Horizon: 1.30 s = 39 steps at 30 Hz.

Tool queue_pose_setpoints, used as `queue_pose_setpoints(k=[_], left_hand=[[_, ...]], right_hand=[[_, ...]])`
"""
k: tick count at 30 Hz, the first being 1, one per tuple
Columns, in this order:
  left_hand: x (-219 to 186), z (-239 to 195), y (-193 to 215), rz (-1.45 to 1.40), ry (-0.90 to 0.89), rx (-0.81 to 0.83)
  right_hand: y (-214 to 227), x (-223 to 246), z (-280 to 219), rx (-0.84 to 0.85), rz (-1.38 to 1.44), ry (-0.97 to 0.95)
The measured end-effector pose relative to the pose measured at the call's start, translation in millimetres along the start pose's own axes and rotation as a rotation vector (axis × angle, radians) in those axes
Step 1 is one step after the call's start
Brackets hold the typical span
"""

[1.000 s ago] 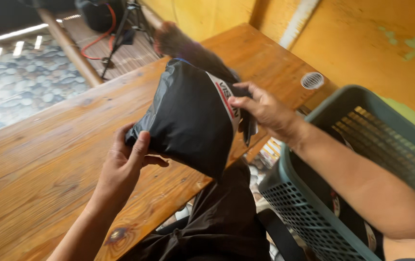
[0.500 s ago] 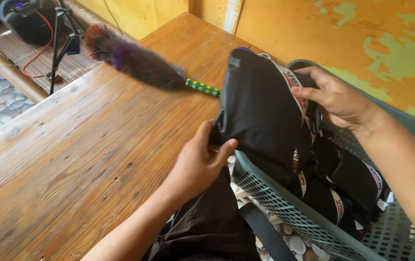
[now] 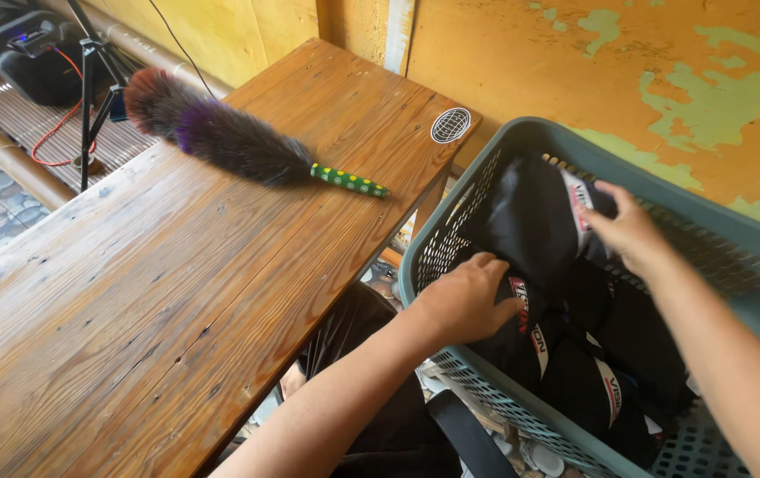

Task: The person zips a small black bag, then uses a feather duster to wipe it clean. They place the bag in a basket and retrieve a large black plastic-wrapped item, which they place on the table and dust with the feather duster.

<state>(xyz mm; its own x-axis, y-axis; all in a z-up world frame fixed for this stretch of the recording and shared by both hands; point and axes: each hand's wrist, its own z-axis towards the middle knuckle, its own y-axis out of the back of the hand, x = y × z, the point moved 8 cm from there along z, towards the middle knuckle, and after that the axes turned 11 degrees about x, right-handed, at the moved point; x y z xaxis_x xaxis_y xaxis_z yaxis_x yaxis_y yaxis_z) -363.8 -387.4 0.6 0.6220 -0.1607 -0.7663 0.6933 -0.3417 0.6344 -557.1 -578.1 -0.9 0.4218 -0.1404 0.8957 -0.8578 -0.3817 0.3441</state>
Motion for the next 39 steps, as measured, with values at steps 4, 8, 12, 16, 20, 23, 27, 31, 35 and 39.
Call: queue_pose_setpoints(k=[4, 8, 12, 16, 20, 23, 27, 31, 35, 39], left_hand=[[-11.4, 0.5, -14.3, 0.190, -0.034, 0.133], [-14.6, -6.2, -25.7, 0.334, -0.089, 0.147], [-16.1, -6.5, -25.7, 0.305, -0.139, 0.055], [-22.7, -13.0, -20.2, 0.291, -0.287, -0.311], [-55.8, -71.1, 21.1, 0.288, -0.413, -0.462], [-47.5, -124.2, 36.3, 0.382, -0.350, -0.567], [-17.7, -220.0, 75.3, 0.445, -0.138, -0.617], [43.2, -321.5, 99.0, 0.417, 0.180, -0.570], [116.5, -436.9, 103.5, 0.446, 0.718, -0.357], [152.1, -542.8, 97.0, 0.491, 0.935, -0.477]], right_hand=[[-44.8, -14.3, 3.3, -0.030, -0.879, -0.020], [-88.2, -42.5, 13.1, 0.113, -1.098, 0.003], [-95.7, -56.6, 11.2, 0.148, -1.092, -0.185], [-96.4, -47.9, 11.4, -0.093, -1.227, 0.086], [-92.3, -50.6, 22.5, -0.073, -1.377, -0.091], [-87.8, -44.6, 31.2, -0.080, -1.461, -0.103], [-101.4, -35.5, 84.7, 0.235, -1.582, -0.199], [-202.0, 30.4, 100.6, 0.285, -1.384, 0.496], [-259.1, 111.4, 53.8, 0.263, -0.922, 1.219], [-423.7, 189.4, -143.1, 0.549, -1.435, 1.085]])
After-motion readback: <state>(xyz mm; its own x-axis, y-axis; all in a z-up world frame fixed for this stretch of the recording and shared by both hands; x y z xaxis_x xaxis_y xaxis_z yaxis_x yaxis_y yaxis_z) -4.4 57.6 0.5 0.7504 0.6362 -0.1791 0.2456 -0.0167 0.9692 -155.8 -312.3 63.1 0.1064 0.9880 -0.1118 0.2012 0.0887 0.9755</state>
